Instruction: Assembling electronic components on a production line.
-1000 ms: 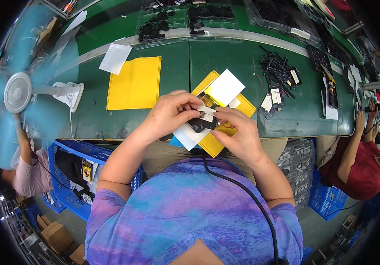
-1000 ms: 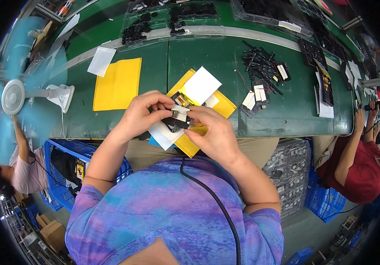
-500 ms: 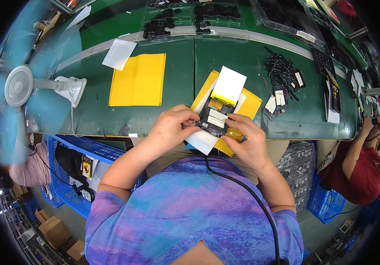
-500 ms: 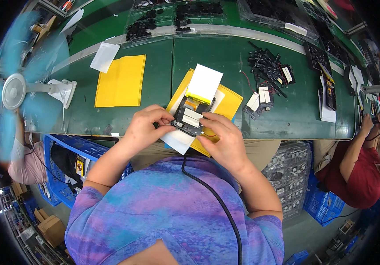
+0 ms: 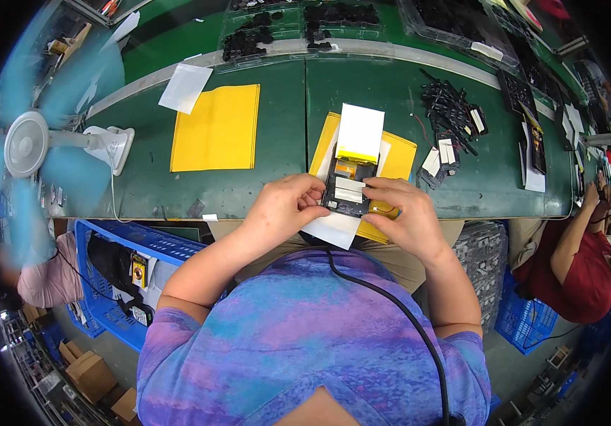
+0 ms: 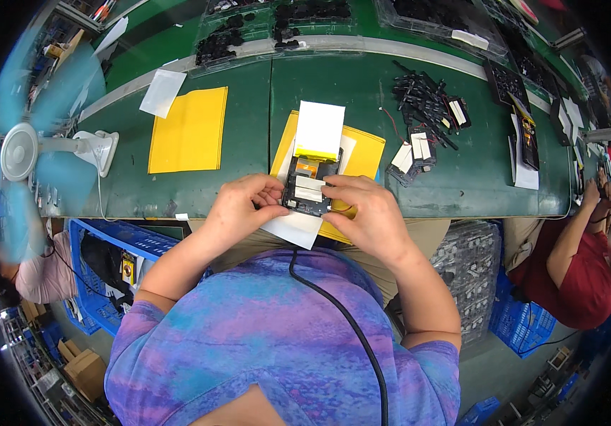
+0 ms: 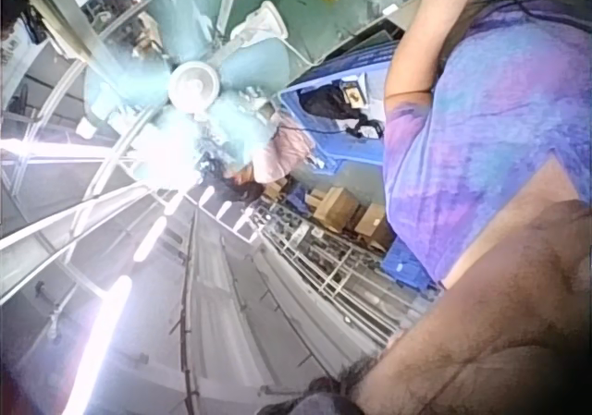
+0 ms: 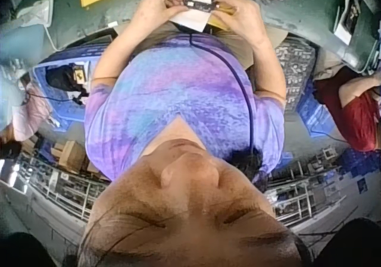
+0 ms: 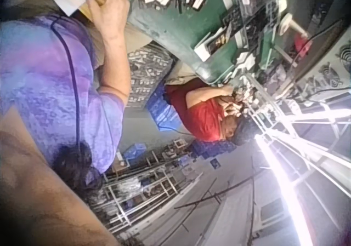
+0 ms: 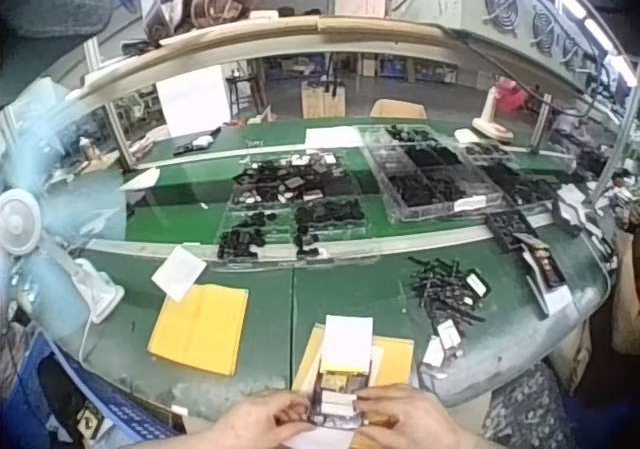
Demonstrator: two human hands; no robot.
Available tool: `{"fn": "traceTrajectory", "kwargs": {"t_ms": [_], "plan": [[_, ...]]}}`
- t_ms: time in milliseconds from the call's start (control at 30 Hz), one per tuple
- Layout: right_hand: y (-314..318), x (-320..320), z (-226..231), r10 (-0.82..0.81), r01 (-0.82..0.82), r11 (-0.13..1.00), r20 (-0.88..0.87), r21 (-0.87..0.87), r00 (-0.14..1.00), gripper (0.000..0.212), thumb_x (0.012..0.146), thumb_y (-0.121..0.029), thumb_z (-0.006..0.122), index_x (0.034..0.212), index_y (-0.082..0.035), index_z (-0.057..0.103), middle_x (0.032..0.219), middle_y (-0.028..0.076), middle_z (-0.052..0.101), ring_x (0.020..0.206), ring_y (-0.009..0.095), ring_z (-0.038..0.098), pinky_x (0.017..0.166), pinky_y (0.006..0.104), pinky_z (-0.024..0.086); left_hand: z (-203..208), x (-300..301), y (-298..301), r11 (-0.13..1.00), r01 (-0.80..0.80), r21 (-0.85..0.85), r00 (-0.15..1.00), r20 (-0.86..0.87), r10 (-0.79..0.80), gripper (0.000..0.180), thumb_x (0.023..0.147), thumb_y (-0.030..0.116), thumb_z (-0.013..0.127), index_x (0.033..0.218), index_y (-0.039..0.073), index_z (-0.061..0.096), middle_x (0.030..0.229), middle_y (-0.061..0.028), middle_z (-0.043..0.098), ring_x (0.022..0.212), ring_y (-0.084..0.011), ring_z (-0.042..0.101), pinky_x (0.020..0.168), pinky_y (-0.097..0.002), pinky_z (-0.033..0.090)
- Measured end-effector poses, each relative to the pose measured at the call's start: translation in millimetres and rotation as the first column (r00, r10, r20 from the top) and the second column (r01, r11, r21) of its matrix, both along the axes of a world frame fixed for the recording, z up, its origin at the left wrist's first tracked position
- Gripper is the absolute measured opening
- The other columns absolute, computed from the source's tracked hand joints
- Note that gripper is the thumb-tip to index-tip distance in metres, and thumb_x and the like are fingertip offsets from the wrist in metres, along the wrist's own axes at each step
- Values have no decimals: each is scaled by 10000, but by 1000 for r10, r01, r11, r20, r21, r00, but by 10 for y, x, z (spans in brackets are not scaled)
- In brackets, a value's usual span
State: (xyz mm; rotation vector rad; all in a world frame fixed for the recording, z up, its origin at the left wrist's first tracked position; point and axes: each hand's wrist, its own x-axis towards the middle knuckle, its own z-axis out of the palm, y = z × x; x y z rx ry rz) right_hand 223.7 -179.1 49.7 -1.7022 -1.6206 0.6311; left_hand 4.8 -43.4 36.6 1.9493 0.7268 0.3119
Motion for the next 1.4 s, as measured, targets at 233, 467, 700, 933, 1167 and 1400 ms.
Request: {"fn": "traceTrajectory", "kwargs": {"t_ms": [233, 467, 700, 933, 1167, 1400], "plan": [[41, 21, 8, -9, 7, 1000, -49, -25, 999, 376, 737, -83, 813, 1101, -18, 744, 1212, 153, 713, 1091, 326, 685, 957, 388, 542, -26, 9, 19, 999, -24, -28, 998, -51, 23, 377, 755, 49, 859, 1075, -4, 666, 889, -80, 701, 770, -126, 687, 703, -263, 579], [52, 85, -40, -19, 10, 997, -119, -76, 993, 406, 734, -86, 817, 1130, -29, 746, 1240, 145, 708, 1125, 310, 682, 987, 381, 534, 5, 39, 69, 996, -9, -94, 1000, -26, 7, 512, 739, 37, 868, 1193, 10, 632, 883, -56, 686, 747, -110, 663, 701, -250, 569], [48, 96, -74, -26, 11, 996, -178, -87, 984, 426, 717, -58, 827, 1133, -17, 747, 1250, 151, 706, 1151, 291, 675, 1009, 369, 517, 19, 30, 81, 991, -1, -131, 999, -34, -3, 500, 752, 41, 841, 1194, 0, 611, 870, -84, 695, 762, -172, 696, 719, -298, 584], [41, 91, -89, -25, 14, 998, -182, -61, 983, 411, 731, -76, 824, 1132, -30, 750, 1238, 145, 712, 1138, 295, 681, 996, 374, 525, 15, 26, 86, 991, 5, -135, 999, -31, -9, 503, 749, 38, 840, 1194, -2, 608, 873, -87, 697, 762, -174, 698, 718, -298, 584], [52, 48, -67, -27, 20, 998, -113, -59, 993, 394, 733, -82, 825, 1117, -32, 754, 1221, 148, 715, 1116, 302, 685, 973, 377, 537, -5, 38, 87, 994, 12, -106, 1000, -28, -15, 514, 741, 22, 856, 1194, 1, 615, 864, -54, 684, 741, -120, 673, 691, -252, 569], [128, 35, 81, 21, -29, 987, -52, -160, 998, 353, 771, -78, 797, 1113, -21, 735, 1263, 166, 672, 1074, 342, 677, 949, 385, 540, 17, 54, 19, 968, 124, 220, 991, 19, -131, 475, 758, 105, 838, 1189, 48, 648, 1172, -116, 650, 862, -229, 693, 740, -331, 585]]}}
